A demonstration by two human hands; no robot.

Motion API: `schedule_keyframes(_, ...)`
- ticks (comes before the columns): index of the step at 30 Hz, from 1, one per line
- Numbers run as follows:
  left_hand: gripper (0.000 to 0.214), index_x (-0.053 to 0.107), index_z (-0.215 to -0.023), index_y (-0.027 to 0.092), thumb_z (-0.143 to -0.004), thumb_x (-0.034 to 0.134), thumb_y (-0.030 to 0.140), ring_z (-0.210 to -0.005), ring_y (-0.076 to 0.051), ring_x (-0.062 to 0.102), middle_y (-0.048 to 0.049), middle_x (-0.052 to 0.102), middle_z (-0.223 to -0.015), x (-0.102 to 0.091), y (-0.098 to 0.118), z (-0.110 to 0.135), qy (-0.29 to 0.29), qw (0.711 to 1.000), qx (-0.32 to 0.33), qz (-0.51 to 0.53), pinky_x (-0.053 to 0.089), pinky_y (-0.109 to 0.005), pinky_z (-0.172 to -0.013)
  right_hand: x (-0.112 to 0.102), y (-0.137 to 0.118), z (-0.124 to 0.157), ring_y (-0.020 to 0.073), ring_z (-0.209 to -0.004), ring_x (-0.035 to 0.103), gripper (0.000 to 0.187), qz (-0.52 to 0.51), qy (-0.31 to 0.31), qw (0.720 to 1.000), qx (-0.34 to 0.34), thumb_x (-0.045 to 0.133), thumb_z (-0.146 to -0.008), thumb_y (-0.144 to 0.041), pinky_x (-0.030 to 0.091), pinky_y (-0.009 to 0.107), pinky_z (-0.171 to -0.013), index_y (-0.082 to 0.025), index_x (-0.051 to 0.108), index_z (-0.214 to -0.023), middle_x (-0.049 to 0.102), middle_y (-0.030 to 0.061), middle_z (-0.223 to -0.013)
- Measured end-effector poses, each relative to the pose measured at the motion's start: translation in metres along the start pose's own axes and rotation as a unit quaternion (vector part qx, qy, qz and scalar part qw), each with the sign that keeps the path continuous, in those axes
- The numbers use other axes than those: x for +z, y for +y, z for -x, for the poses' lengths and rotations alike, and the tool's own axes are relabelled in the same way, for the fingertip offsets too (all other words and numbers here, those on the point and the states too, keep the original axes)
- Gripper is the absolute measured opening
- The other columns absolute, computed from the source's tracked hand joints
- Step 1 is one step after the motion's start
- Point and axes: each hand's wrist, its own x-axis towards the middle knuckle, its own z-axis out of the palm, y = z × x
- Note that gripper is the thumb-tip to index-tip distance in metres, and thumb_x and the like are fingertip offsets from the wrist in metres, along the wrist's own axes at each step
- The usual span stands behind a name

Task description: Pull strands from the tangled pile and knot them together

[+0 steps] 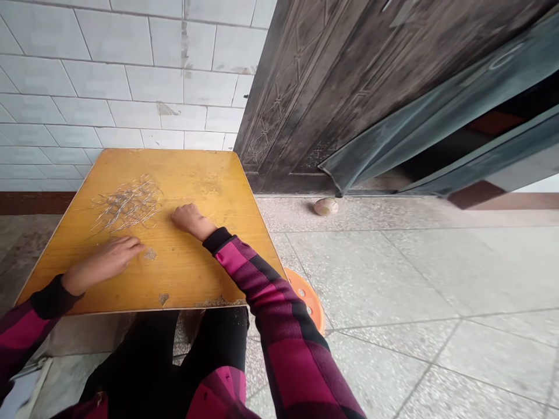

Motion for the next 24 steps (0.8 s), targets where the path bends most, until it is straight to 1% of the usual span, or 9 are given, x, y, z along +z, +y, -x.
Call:
schedule_keyframes(2,0.033,0.065,-0.1,0.016,-0.082,0.042,0.001,-0.089,-0.021,0.06,-0.0085,0.066,-0.094,-0.001,0.006,-0.004,-0.028,0.999,-0.004,-0.035,0.047,-0.034,-0.079,0.0,0.004,0.004,0.0286,-0.095,0.068,0.024,-0.01,0.0,1.0,0.007,0.05,-0.086,-0.014,0.049,0.034,-0.075,-0.013,0.072,-0.096,0.071,0.0189,-0.098)
schedule_keyframes(4,0.03,0.065,-0.094,0.016,-0.082,0.043,0.0,-0.087,-0.022,0.061,-0.0089,0.066,-0.09,-0.001,0.006,-0.009,-0.038,0.998,-0.001,-0.056,0.047,-0.035,-0.079,0.0,0.011,0.009,0.0283,-0.096,0.067,0.023,-0.023,0.011,0.999,0.022,0.052,-0.084,-0.015,0.048,0.032,-0.074,-0.013,0.071,-0.097,0.07,0.0174,-0.104)
schedule_keyframes(8,0.028,0.066,-0.085,0.013,-0.08,0.042,-0.002,-0.087,-0.026,0.061,-0.0124,0.066,-0.087,0.001,-0.009,-0.014,-0.02,0.996,-0.029,-0.082,0.046,-0.039,-0.078,-0.001,0.033,0.028,0.0242,-0.098,0.065,0.027,-0.055,0.048,0.995,0.07,0.045,-0.089,-0.017,0.046,0.028,-0.072,-0.016,0.068,-0.104,0.068,0.0136,-0.112)
schedule_keyframes(12,0.025,0.065,-0.083,0.014,-0.083,0.043,0.003,-0.085,-0.024,0.061,-0.0115,0.065,-0.087,0.001,-0.025,-0.011,0.008,0.996,-0.06,-0.067,0.047,-0.037,-0.076,0.008,0.052,0.047,0.0202,-0.094,0.064,0.024,-0.089,0.05,0.991,0.088,0.053,-0.086,-0.022,0.044,0.025,-0.07,-0.018,0.067,-0.105,0.068,0.0092,-0.109)
schedule_keyframes(15,0.018,0.064,-0.099,0.018,-0.089,0.05,0.025,-0.093,-0.022,0.061,-0.0087,0.064,-0.1,0.001,-0.023,0.005,0.05,0.997,-0.051,0.01,0.048,-0.034,-0.082,0.018,0.056,0.055,0.0172,-0.091,0.063,0.026,-0.111,0.055,0.988,0.088,0.053,-0.086,-0.022,0.043,0.024,-0.07,-0.018,0.065,-0.108,0.068,0.0081,-0.108)
schedule_keyframes(16,0.024,0.062,-0.106,0.019,-0.089,0.052,0.032,-0.097,-0.022,0.06,-0.0084,0.063,-0.107,0.002,-0.019,0.013,0.049,0.997,-0.052,0.03,0.048,-0.034,-0.084,0.021,0.055,0.057,0.0164,-0.091,0.063,0.026,-0.12,0.059,0.987,0.088,0.052,-0.087,-0.022,0.042,0.023,-0.071,-0.017,0.065,-0.108,0.067,0.0082,-0.108)
schedule_keyframes(18,0.033,0.06,-0.112,0.02,-0.086,0.057,0.039,-0.1,-0.023,0.06,-0.0082,0.061,-0.112,0.005,-0.008,0.033,0.011,0.997,-0.049,0.061,0.047,-0.032,-0.084,0.025,0.053,0.058,0.0155,-0.089,0.063,0.024,-0.142,0.068,0.984,0.087,0.053,-0.086,-0.021,0.042,0.023,-0.072,-0.016,0.066,-0.106,0.066,0.0085,-0.108)
schedule_keyframes(21,0.026,0.061,-0.105,0.021,-0.081,0.06,0.032,-0.096,-0.023,0.06,-0.008,0.059,-0.11,0.015,0.008,0.06,-0.057,0.993,-0.056,0.082,0.046,-0.031,-0.078,0.029,0.052,0.059,0.015,-0.088,0.063,0.023,-0.162,0.075,0.979,0.096,0.055,-0.085,-0.021,0.041,0.023,-0.071,-0.016,0.066,-0.105,0.065,0.009,-0.11)
schedule_keyframes(24,0.019,0.059,-0.099,0.02,-0.08,0.054,0.019,-0.089,-0.021,0.059,-0.0064,0.058,-0.1,0.027,0.013,0.073,-0.086,0.988,-0.078,0.101,0.044,-0.03,-0.074,0.031,0.054,0.061,0.0165,-0.089,0.062,0.022,-0.158,0.073,0.978,0.116,0.056,-0.085,-0.022,0.04,0.023,-0.069,-0.016,0.066,-0.104,0.064,0.0095,-0.11)
